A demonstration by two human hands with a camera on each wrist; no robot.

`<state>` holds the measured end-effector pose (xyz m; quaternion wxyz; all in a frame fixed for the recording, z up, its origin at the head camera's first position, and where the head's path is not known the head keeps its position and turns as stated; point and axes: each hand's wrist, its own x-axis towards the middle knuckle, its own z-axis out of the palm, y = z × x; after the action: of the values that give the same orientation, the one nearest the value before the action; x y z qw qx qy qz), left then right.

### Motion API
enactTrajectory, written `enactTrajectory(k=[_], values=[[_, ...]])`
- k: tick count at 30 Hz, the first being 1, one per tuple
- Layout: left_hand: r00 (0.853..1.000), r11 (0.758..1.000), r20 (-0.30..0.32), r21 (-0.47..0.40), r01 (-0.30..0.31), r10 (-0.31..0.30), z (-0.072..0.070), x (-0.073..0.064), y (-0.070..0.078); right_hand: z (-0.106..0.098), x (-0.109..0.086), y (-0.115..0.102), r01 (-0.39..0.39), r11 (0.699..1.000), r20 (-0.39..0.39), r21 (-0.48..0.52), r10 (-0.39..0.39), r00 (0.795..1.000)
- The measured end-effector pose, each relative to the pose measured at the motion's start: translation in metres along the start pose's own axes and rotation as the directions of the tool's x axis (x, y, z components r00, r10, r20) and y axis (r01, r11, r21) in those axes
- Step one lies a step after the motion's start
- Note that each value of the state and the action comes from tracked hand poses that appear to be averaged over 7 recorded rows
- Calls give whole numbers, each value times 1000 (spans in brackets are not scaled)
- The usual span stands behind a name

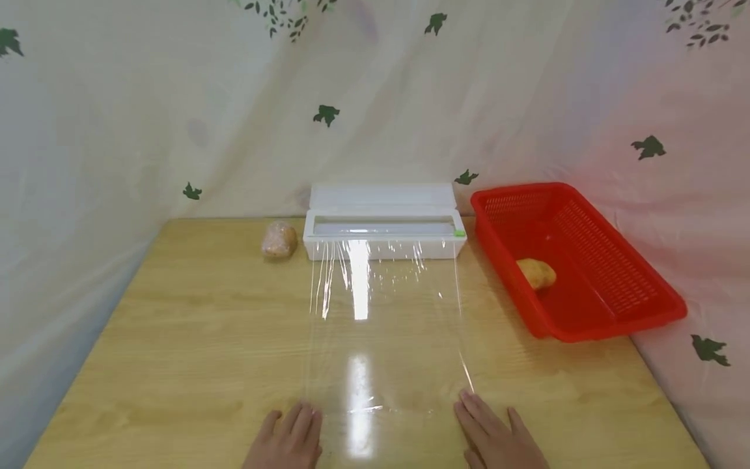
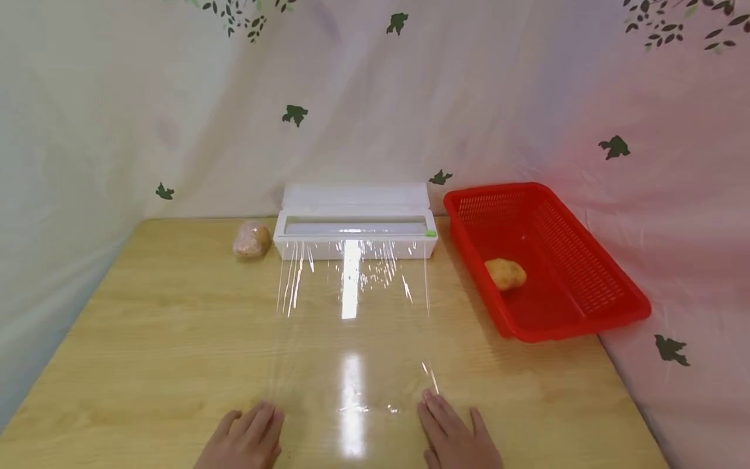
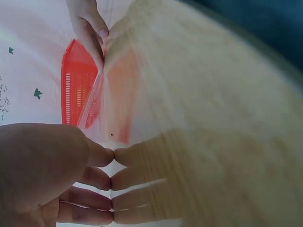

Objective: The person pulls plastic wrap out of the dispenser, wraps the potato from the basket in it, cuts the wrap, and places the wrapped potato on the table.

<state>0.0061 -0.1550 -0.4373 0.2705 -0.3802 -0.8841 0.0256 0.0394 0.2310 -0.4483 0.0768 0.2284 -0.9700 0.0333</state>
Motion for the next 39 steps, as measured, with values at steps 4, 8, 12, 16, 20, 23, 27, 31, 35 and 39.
enactTrajectory(k=[4, 8, 12, 16, 20, 23, 27, 31, 35, 39], values=[[987, 996, 155, -72, 52, -40, -18, 15, -7, -30, 16, 4, -81, 982, 45, 171, 74, 996], [954, 996, 298, -77, 41, -16, -35, 32, -13, -41, 32, 9, -31, 978, -90, 208, 50, 995], [959, 998, 283, -64, 5, 14, -38, 54, -9, -46, 50, -2, 72, 992, -147, 99, -57, 987], [965, 991, 246, -120, -65, 93, -29, 68, 8, -39, 65, -31, 268, 963, -53, 7, -267, 962], [928, 982, 337, -144, -118, 161, -15, 66, 22, -26, 73, -55, 382, 924, 64, -32, -380, 923], [908, 980, 382, -161, -116, 170, -2, 58, 25, -16, 71, -58, 393, 919, 85, -44, -388, 918], [924, 976, 349, -197, -91, 157, 11, 46, 25, -5, 67, -55, 393, 918, 74, -47, -389, 918], [951, 978, 272, -180, -103, 150, 14, 39, 22, 0, 66, -52, 398, 917, 49, -25, -397, 917], [960, 981, 232, -151, -123, 157, 12, 31, 18, 3, 61, -46, 399, 917, 46, -9, -399, 916], [972, 984, 187, -132, -118, 141, 13, 20, 13, 6, 48, -33, 387, 921, 13, -37, -387, 922]])
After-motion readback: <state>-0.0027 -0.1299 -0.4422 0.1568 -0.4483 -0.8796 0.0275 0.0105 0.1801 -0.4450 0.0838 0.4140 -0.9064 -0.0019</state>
